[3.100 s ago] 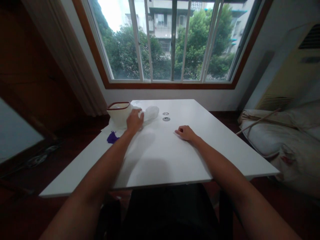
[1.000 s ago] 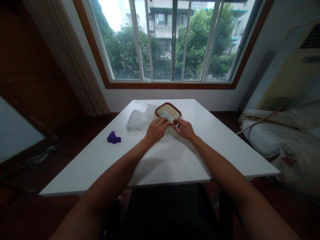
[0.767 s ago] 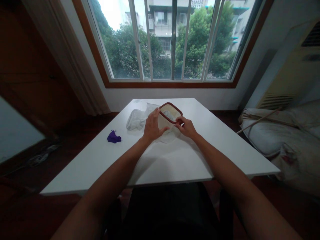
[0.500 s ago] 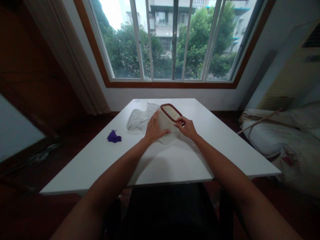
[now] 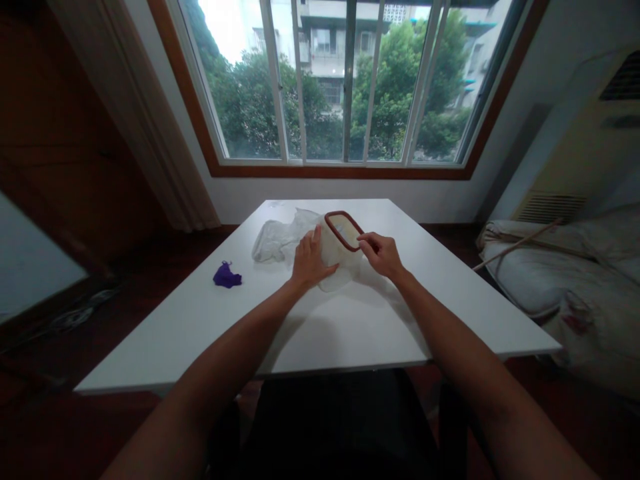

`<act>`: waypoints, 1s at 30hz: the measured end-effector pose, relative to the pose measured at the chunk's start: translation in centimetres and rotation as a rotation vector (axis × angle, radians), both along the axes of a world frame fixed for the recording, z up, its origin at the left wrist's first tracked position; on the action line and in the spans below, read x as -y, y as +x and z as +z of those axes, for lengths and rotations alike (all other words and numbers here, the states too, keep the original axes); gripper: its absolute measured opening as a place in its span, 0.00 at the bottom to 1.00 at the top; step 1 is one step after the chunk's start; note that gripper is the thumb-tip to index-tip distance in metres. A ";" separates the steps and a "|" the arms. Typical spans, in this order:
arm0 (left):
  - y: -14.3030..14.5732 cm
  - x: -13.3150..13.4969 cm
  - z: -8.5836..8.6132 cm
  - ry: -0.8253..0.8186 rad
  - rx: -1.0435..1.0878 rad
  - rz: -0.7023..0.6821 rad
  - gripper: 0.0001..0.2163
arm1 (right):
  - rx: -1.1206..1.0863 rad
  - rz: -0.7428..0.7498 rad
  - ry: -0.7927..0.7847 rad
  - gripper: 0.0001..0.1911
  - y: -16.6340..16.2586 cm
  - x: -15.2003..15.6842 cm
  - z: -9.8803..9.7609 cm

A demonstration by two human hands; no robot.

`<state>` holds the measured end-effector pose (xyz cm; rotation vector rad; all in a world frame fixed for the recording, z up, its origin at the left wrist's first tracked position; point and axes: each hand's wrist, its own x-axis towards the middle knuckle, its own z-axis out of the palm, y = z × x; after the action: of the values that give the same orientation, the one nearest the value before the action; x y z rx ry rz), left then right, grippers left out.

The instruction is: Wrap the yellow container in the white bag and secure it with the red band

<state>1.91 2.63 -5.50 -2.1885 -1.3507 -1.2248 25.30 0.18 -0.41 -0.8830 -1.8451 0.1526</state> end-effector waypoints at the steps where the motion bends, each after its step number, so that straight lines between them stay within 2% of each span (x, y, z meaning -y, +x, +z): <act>1: 0.1 0.1 0.0 0.005 -0.015 -0.006 0.60 | 0.013 0.011 0.040 0.13 -0.3 0.4 0.2; 6: 0.1 0.3 0.0 0.016 -0.064 -0.023 0.58 | 0.120 0.032 0.142 0.12 -2.0 1.5 0.6; 16: 0.0 0.1 0.0 0.031 -0.079 -0.017 0.58 | 0.138 0.051 0.137 0.10 -2.1 1.5 0.5; 26: 0.1 0.3 0.3 0.026 -0.076 -0.007 0.58 | 0.089 0.038 0.156 0.12 -1.9 1.3 0.7; 30: 0.1 0.2 0.2 0.019 -0.064 -0.007 0.58 | -0.022 -0.036 0.184 0.14 -0.8 1.1 1.5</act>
<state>1.97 2.38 -5.27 -2.2013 -1.3022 -1.1551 24.52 -0.96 1.12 -0.7827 -1.7900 -0.0300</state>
